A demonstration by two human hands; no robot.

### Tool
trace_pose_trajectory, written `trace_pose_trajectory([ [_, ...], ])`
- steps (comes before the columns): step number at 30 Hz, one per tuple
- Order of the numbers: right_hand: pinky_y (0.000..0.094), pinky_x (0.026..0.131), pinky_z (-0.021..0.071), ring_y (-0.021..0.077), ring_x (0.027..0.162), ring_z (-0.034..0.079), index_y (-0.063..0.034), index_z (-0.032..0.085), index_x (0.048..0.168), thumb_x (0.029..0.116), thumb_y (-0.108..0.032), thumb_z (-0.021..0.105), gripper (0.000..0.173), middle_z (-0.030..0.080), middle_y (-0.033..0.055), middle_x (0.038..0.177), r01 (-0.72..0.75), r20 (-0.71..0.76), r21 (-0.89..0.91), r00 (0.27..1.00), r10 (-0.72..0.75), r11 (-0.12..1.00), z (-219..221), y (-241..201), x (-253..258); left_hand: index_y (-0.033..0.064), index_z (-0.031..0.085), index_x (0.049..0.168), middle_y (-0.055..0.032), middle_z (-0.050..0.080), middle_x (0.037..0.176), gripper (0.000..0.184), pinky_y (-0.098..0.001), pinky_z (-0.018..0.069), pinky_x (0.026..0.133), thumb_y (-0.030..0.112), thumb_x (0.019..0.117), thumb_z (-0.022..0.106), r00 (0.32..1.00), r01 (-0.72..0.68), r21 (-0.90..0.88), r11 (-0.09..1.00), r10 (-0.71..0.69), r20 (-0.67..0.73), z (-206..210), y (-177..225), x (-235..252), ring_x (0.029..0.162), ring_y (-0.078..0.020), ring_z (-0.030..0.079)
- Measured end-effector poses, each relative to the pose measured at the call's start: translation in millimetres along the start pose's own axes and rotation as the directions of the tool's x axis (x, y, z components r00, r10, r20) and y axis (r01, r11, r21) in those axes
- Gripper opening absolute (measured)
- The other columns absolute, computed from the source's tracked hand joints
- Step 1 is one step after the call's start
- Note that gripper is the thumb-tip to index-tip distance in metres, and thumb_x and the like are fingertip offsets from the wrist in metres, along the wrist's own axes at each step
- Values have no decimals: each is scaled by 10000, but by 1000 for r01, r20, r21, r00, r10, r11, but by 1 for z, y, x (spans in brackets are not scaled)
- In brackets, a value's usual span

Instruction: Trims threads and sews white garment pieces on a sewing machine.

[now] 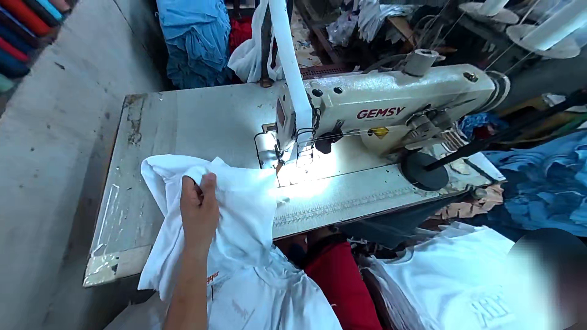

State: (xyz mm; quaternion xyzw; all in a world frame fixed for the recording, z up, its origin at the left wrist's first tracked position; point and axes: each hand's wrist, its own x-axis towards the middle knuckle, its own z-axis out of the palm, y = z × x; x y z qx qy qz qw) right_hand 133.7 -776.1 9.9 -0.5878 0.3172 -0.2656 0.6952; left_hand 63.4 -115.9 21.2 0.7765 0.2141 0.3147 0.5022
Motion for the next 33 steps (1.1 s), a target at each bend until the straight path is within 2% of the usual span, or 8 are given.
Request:
trace_pose_trajectory([
  [2, 184, 463, 455, 0, 491, 515, -185, 598, 945, 1120, -331, 343, 342, 623, -114, 674, 50, 360, -148, 933, 7, 988, 39, 19, -51, 62, 539, 1253, -1, 678, 927, 326, -250, 584, 726, 275, 1024, 629, 999, -14, -11, 1000, 14, 33, 0, 3, -6, 798, -42, 671],
  [5, 178, 522, 460, -22, 605, 553, -96, 682, 1139, 1075, -198, 472, 242, 743, -68, 985, 350, 808, -142, 581, -95, 926, 132, 38, -167, 59, 513, 1279, 7, 690, 926, 399, -245, 584, 734, 261, 982, 687, 997, -2, 12, 1000, 1, 81, 2, 11, -11, 807, -34, 680],
  [8, 247, 694, 585, 49, 793, 672, -53, 671, 1314, 1010, -234, 637, 355, 714, 58, 1248, 586, 977, -10, 179, -117, 810, 215, 39, -259, 55, 510, 1237, 25, 675, 874, 384, -222, 572, 701, 253, 968, 700, 995, -26, 39, 999, 22, 99, 4, 22, -16, 764, -14, 667],
  [11, 463, 991, 540, 240, 1156, 665, -104, 492, 1526, 981, -346, 662, 620, 591, 113, 1455, 740, 991, -90, -2, 135, 666, 278, 37, -309, 16, 500, 1269, 8, 700, 950, 387, -228, 594, 754, 176, 971, 687, 986, -103, -49, 993, 109, 124, 1, 44, -19, 835, -22, 690],
  [16, 280, 586, 427, 80, 615, 495, -65, 665, 960, 1033, -383, 595, 334, 532, -5, 699, 517, 952, -39, -241, 189, 855, 280, 52, -305, 49, 462, 1345, 45, 708, 1017, 407, -239, 609, 798, 127, 992, 649, 978, -187, -208, 960, 201, 53, -14, 54, -6, 883, -29, 702],
  [23, 234, 518, 433, 44, 564, 504, -91, 658, 932, 1070, -372, 513, 345, 553, -30, 678, 736, 975, -196, 218, 46, 649, 212, 48, -232, -63, 631, 1000, -195, 640, 765, 454, -552, 525, 668, 390, 996, 613, 988, -156, 435, 887, 137, 74, -23, -20, -1, 717, -324, 658],
  [30, 447, 686, 560, 239, 811, 672, -122, 700, 1267, 974, -479, 632, 467, 690, 90, 1016, 901, 998, -51, 28, 59, 431, 280, 50, -318, -50, 658, 950, -209, 662, 790, 410, -565, 529, 691, 352, 1006, 608, 988, -151, 514, 845, 150, 43, -16, -16, -4, 758, -368, 678],
  [33, 449, 723, 560, 265, 888, 671, -80, 696, 1122, 951, -286, 643, 273, 650, 122, 1047, 898, 996, -27, -15, 92, 439, 298, 64, -330, -61, 663, 973, -233, 670, 823, 373, -584, 534, 725, 304, 1018, 601, 992, -125, 518, 846, 125, 36, -17, -13, -5, 793, -395, 687],
])
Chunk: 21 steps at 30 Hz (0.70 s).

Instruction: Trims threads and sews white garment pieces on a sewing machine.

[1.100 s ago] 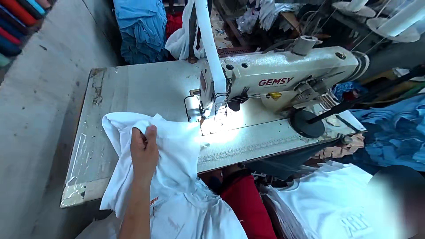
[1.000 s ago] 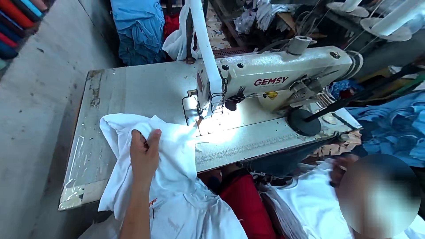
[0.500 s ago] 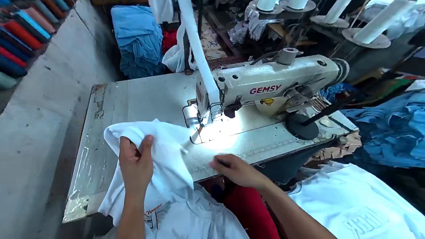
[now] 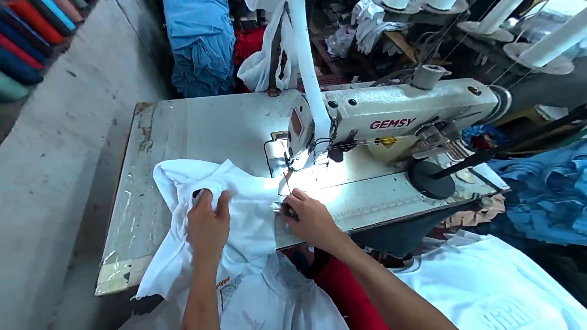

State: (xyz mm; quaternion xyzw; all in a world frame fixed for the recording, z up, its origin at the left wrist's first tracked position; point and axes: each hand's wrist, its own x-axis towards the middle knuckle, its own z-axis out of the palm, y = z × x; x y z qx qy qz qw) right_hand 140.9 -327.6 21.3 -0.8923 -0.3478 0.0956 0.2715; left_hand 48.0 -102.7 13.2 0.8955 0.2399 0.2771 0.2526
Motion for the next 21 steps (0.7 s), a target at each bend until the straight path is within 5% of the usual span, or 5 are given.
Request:
trace_pose_trajectory([
  [6, 180, 492, 418, 39, 573, 518, -81, 526, 1057, 1060, -169, 542, 90, 589, -18, 770, -93, 78, 835, 996, 50, 543, -19, 11, -23, -46, 601, 875, -145, 564, 656, 411, -469, 486, 571, 307, 1066, 511, 997, -27, -1, 1000, 27, -77, 6, -1, 2, 599, -287, 592],
  [11, 242, 532, 471, 66, 579, 530, -53, 626, 1079, 1050, -255, 556, 216, 591, -3, 734, 7, -99, 285, 995, 22, 958, -42, 62, -72, -55, 556, 779, -137, 479, 579, 510, -439, 443, 537, 300, 1108, 398, 989, -39, 13, 999, 40, -141, 5, 1, 2, 537, -271, 534],
  [14, 448, 565, 560, 232, 620, 651, -22, 652, 1102, 1029, -231, 565, 238, 667, 98, 760, -127, -158, -34, 980, 120, 991, -67, 116, -127, -15, 518, 749, -30, 399, 582, 508, -293, 375, 532, 318, 1110, 390, 987, -34, -141, 989, 11, -163, -5, 7, 5, 524, -107, 429],
  [18, 635, 707, 552, 401, 778, 688, 28, 628, 1183, 1058, -190, 534, 269, 684, 227, 873, -525, -230, -162, 844, 485, 836, -118, 230, -231, 67, 566, 895, 40, 484, 725, 409, -259, 467, 635, 393, 1099, 425, 994, 26, -428, 904, -70, -87, -44, 37, 23, 652, -21, 506],
  [21, 763, 773, 492, 591, 965, 654, 56, 559, 1277, 1026, -147, 537, 323, 657, 383, 1015, -889, -394, -224, 457, 797, 399, -146, 286, -308, 95, 587, 1193, 53, 610, 939, 286, -229, 550, 782, 339, 1092, 477, 986, -49, -549, 835, -46, -158, -52, 43, 46, 835, 12, 620],
])
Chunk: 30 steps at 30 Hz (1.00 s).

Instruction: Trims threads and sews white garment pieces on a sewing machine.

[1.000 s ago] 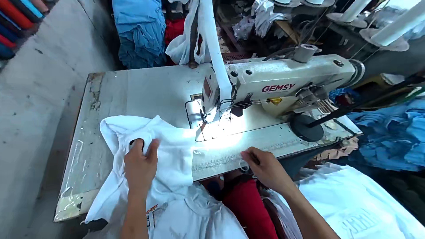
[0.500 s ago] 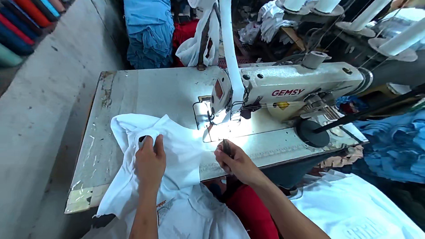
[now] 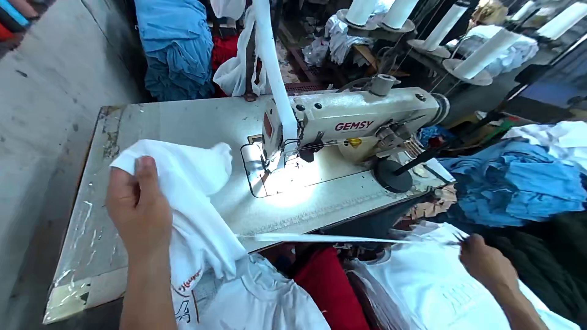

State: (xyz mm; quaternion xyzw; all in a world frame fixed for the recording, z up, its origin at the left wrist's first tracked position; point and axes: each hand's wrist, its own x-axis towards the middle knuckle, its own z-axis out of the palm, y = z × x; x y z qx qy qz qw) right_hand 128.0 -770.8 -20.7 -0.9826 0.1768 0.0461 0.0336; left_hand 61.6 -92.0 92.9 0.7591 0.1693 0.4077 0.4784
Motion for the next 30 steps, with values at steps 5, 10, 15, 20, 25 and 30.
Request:
trace_pose_trajectory([
  [5, 740, 750, 510, 557, 956, 672, 0, 600, 1235, 996, -175, 601, 296, 685, 333, 1006, -56, 142, -28, 988, 60, 998, 37, 25, -14, -6, 630, 1156, -131, 665, 941, 370, -429, 547, 792, 342, 1033, 608, 947, 189, 228, 955, -239, 216, 13, -46, -11, 831, -175, 648],
  [10, 738, 698, 518, 505, 852, 700, -48, 668, 1214, 960, -427, 695, 457, 719, 255, 947, 343, 122, 144, 925, -360, 928, 42, -93, -64, -23, 576, 1339, -204, 682, 1182, 492, -432, 571, 871, 343, 1013, 620, 969, 94, 355, 930, -168, 183, 3, -61, -45, 1002, -243, 695],
  [15, 554, 613, 587, 313, 735, 719, -63, 656, 1254, 971, -477, 646, 501, 738, 134, 959, 737, -91, 340, 644, -760, 584, -5, -236, -145, -17, 654, 1235, -194, 680, 1187, 399, -414, 600, 857, 308, 1007, 626, 951, -166, 311, 936, 69, 300, 1, -13, -87, 1005, -245, 701],
  [20, 458, 593, 581, 286, 760, 702, -102, 694, 1208, 1014, -317, 591, 307, 687, 119, 950, 882, -103, 295, 411, -906, 367, -15, -333, -194, 52, 736, 1083, -57, 716, 1094, 211, -238, 598, 794, 219, 989, 647, 918, -200, 118, 973, 143, 370, 22, -32, -122, 920, -79, 689],
  [25, 396, 458, 502, 251, 595, 645, -134, 718, 1037, 1007, -255, 575, 189, 637, 73, 788, 927, -169, 109, 373, -912, 359, -3, -368, -208, 20, 736, 1040, -66, 703, 1039, 187, -186, 601, 724, 178, 975, 659, 951, -188, 168, 968, 137, 276, 27, -47, -127, 824, -40, 684],
  [30, 383, 471, 528, 200, 615, 656, -170, 725, 1084, 1029, -300, 553, 222, 667, 27, 820, 932, -190, 253, 312, -931, 260, 4, -328, -195, 27, 741, 1024, -53, 704, 1015, 192, -166, 588, 717, 187, 982, 644, 960, -170, 201, 965, 116, 256, 28, -45, -127, 815, -22, 673],
])
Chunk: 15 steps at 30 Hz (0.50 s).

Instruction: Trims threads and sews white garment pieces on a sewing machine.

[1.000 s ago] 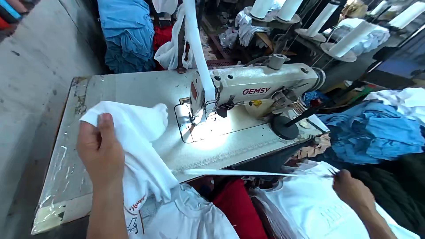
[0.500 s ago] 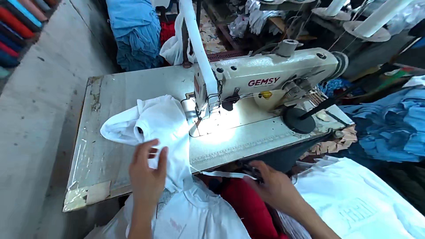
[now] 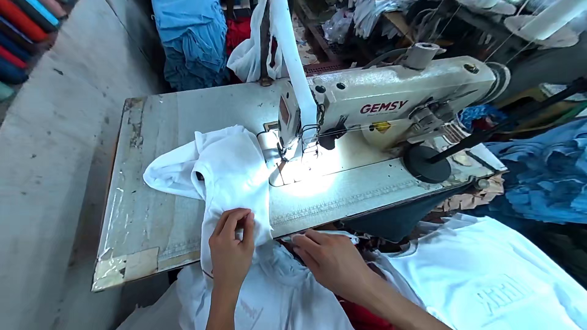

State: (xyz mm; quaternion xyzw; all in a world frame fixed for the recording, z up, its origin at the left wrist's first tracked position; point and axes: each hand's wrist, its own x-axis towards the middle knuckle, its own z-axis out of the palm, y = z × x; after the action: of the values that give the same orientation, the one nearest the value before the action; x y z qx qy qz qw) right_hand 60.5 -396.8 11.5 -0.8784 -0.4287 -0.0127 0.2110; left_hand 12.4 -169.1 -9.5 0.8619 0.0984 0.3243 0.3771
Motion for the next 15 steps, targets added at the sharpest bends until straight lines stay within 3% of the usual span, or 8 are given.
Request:
trace_pose_trajectory([
  [2, 452, 567, 577, 231, 726, 700, -166, 684, 1216, 1032, -373, 572, 298, 708, 57, 981, -76, 211, 123, 976, 49, 989, -11, 17, -27, 25, 740, 1028, -58, 706, 1021, 202, -175, 589, 728, 196, 987, 640, 1000, 2, 3, 1000, -2, -2, 0, 0, -1, 827, -27, 675],
  [5, 637, 768, 570, 399, 955, 718, -121, 624, 1342, 1019, -373, 594, 411, 701, 175, 1192, -378, 487, -8, 807, 334, 926, -2, 65, -56, 17, 741, 1030, -68, 706, 1031, 201, -159, 581, 721, 173, 985, 623, 1000, -9, 8, 1000, 9, -18, 2, 0, -2, 821, -16, 669],
  [7, 662, 837, 546, 441, 1015, 699, -104, 587, 1391, 992, -458, 598, 534, 693, 215, 1194, -571, 427, -98, 716, 553, 815, 24, 112, -78, 16, 739, 1036, -72, 704, 1030, 209, -150, 569, 716, 157, 981, 594, 1000, -15, 30, 999, 16, -23, 3, -1, -2, 814, -11, 659],
  [8, 636, 874, 546, 407, 1025, 705, -109, 637, 1349, 984, -493, 603, 531, 718, 197, 1150, -646, 347, -54, 703, 621, 761, 39, 135, -93, 20, 737, 1044, -66, 704, 1029, 215, -149, 563, 714, 158, 984, 583, 1000, -11, 37, 999, 12, -21, 3, -1, -3, 814, -9, 653],
  [10, 610, 877, 544, 372, 963, 709, -41, 722, 1152, 1013, -370, 605, 375, 731, 196, 1006, -721, 213, 57, 685, 697, 691, 55, 168, -122, 29, 730, 1058, -51, 703, 1025, 219, -158, 564, 714, 164, 992, 570, 1000, -2, 9, 1000, 2, -15, 2, -2, -2, 819, -12, 654],
  [14, 705, 789, 527, 501, 1018, 686, -30, 710, 1132, 975, -293, 620, 319, 705, 283, 1104, -808, 262, -402, 350, 900, 431, 31, 187, -148, 30, 714, 1104, -31, 710, 1062, 200, -222, 594, 768, 154, 1027, 577, 999, 45, -298, 954, -37, 34, -9, 3, -4, 884, -79, 681],
  [15, 699, 788, 528, 497, 1031, 685, -38, 709, 1142, 979, -327, 621, 343, 704, 276, 1127, -800, 257, -442, 320, 912, 406, 25, 190, -152, 35, 712, 1105, -29, 718, 1062, 192, -239, 598, 776, 149, 1031, 577, 997, 76, -396, 915, -66, 38, -12, 8, -5, 889, -99, 689],
])
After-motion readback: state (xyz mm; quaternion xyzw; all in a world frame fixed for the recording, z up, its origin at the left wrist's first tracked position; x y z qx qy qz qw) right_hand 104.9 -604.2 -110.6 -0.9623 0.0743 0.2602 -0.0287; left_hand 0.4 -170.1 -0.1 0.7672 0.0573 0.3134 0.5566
